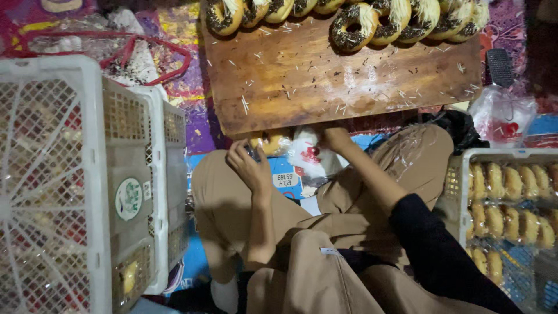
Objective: The person sits on the floor and repeatedly picks up ring-shaped pastries from a wooden board. They place each pastry into a clear plastic bag, seal it, and then place the packaged item into a white plastic crate. The process is repeated for multiple pastries.
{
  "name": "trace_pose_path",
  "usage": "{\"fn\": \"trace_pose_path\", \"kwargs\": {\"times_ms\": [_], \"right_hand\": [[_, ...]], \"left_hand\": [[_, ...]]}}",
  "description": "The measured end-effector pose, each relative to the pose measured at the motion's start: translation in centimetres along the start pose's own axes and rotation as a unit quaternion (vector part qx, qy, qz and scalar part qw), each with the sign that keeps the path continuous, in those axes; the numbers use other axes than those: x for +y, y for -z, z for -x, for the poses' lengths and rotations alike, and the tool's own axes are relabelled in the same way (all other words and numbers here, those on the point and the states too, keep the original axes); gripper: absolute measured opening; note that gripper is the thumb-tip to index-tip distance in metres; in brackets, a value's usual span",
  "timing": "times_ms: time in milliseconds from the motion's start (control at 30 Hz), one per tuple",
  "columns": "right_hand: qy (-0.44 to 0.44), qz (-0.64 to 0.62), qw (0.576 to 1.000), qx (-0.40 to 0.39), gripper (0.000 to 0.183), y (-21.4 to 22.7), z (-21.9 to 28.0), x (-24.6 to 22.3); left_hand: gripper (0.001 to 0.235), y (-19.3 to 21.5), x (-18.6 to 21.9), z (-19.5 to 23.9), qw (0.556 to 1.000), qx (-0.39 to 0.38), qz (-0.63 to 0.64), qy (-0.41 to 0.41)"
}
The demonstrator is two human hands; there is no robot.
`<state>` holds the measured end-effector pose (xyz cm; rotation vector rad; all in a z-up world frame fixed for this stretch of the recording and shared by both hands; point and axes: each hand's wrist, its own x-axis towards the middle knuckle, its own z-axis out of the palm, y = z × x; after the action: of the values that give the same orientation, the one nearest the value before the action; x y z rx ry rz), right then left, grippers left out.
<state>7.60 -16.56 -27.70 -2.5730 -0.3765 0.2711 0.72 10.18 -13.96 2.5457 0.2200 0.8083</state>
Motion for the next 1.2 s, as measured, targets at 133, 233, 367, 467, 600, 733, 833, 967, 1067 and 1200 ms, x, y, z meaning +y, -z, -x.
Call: {"fn": "trace_pose_path", "kwargs": {"times_ms": [133, 233, 367, 467, 600, 733, 833, 967, 1067, 1200], "right_hand": [[0.074, 0.054, 0.996, -0.005, 0.027, 6.4, 3.7, -3.1], [0.237, 0.119, 0.963, 0.044, 0.024, 10.4, 9.1, -6.0], [0.289, 0.252, 0.923, 0.018, 0.022, 12.9, 14.7, -8.4], [0.18, 0.265, 0.947, 0.034, 0.025, 14.6, 16.1, -8.0], [0.076, 0.269, 0.928, 0.248, 0.047, 15.2, 16.3, -6.9], [-0.131, 0.253, 0.942, -0.179, 0.035, 13.4, 16.2, -7.6], [-0.043, 0.472, 0.879, 0.046, 0.06, 12.3, 15.2, -8.4], [-0.025, 0.117, 0.986, 0.113, 0.06, 15.2, 12.1, -7.3], [-0.039, -0.08, 0.98, 0.177, 0.061, 18.8, 10.2, -7.2], [0.051, 0.066, 0.975, 0.206, 0.053, 20.6, 10.0, -11.3]], "left_hand": [[0.027, 1.7, 3.9, 1.3, 0.928, -0.184, 0.3, 0.126], [0.044, 1.3, 8.0, 2.2, 0.924, -0.188, 0.334, -0.002], [0.032, 1.8, 13.8, 2.0, 0.844, -0.48, 0.227, 0.075], [0.025, 4.1, 18.7, 2.5, 0.866, -0.409, 0.255, -0.137], [0.033, 5.6, 22.0, 2.6, 0.888, -0.266, 0.296, -0.23], [0.049, 4.7, 22.3, 1.0, 0.913, -0.264, 0.232, -0.207], [0.05, 5.1, 22.2, 0.5, 0.889, -0.304, 0.147, -0.308], [0.048, 6.5, 20.3, 0.9, 0.886, -0.25, 0.261, -0.291], [0.038, 6.0, 17.8, 0.2, 0.892, -0.207, 0.376, -0.141], [0.056, 2.9, 15.8, -3.0, 0.73, -0.236, 0.605, 0.214]]}}
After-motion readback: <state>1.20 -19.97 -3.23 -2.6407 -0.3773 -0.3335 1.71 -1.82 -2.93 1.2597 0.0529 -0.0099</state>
